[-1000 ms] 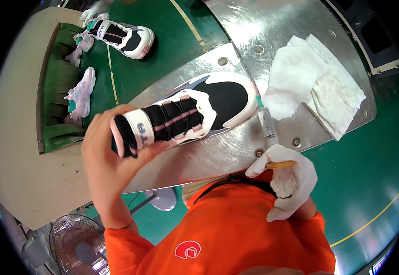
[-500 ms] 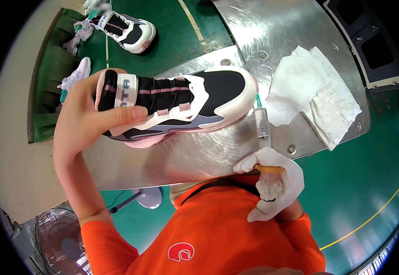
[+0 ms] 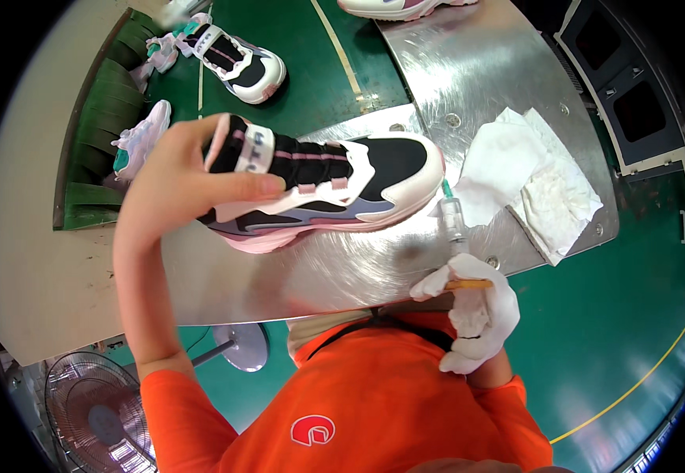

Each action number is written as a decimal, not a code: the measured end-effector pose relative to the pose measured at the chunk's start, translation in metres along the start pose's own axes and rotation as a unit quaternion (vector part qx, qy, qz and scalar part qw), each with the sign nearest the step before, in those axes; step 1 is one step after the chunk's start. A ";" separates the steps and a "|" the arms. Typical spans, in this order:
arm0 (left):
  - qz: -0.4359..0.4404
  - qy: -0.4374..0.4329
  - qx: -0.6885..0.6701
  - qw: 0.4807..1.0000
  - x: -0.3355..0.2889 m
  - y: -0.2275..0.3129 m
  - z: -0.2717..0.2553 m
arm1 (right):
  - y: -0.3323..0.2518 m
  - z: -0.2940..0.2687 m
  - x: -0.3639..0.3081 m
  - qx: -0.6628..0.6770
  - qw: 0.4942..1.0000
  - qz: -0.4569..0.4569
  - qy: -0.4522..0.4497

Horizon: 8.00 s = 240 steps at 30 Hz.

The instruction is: The person applies glue to the sole and side seams of sneakers using a syringe. They handle multiple sneakers one at a time, rotating each shoe to access different areas, and place each treated shoe onto a nearby conveyor belt.

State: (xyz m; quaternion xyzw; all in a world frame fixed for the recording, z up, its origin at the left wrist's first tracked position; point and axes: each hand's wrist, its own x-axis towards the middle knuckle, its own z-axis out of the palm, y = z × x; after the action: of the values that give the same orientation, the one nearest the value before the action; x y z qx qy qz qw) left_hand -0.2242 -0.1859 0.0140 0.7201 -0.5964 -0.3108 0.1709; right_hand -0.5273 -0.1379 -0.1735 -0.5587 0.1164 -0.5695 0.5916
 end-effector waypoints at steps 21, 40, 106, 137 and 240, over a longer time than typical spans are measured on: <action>0.299 0.258 0.375 0.839 -0.127 -0.033 0.094 | -0.044 -0.037 0.009 -0.060 0.969 0.160 0.178; 0.295 0.234 0.352 0.857 -0.117 -0.023 0.091 | -0.052 -0.059 0.012 0.289 0.932 0.211 0.048; 0.214 -0.537 0.198 0.791 0.115 0.084 0.131 | -0.080 -0.052 0.006 -0.364 0.900 0.226 0.085; 0.328 0.051 -0.283 0.900 -0.041 0.026 0.023 | -0.125 0.044 0.123 0.234 0.955 0.069 -0.166; 0.031 0.149 -0.558 0.816 -0.008 -0.101 0.107 | -0.075 -0.093 -0.032 0.227 0.931 0.287 -0.006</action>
State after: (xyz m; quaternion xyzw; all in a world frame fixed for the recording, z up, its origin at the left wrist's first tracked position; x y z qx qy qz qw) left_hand -0.2184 -0.1413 -0.1263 0.5195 -0.3100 -0.4736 0.6401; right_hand -0.6508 -0.1406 -0.1621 -0.3553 0.1356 -0.3834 0.8416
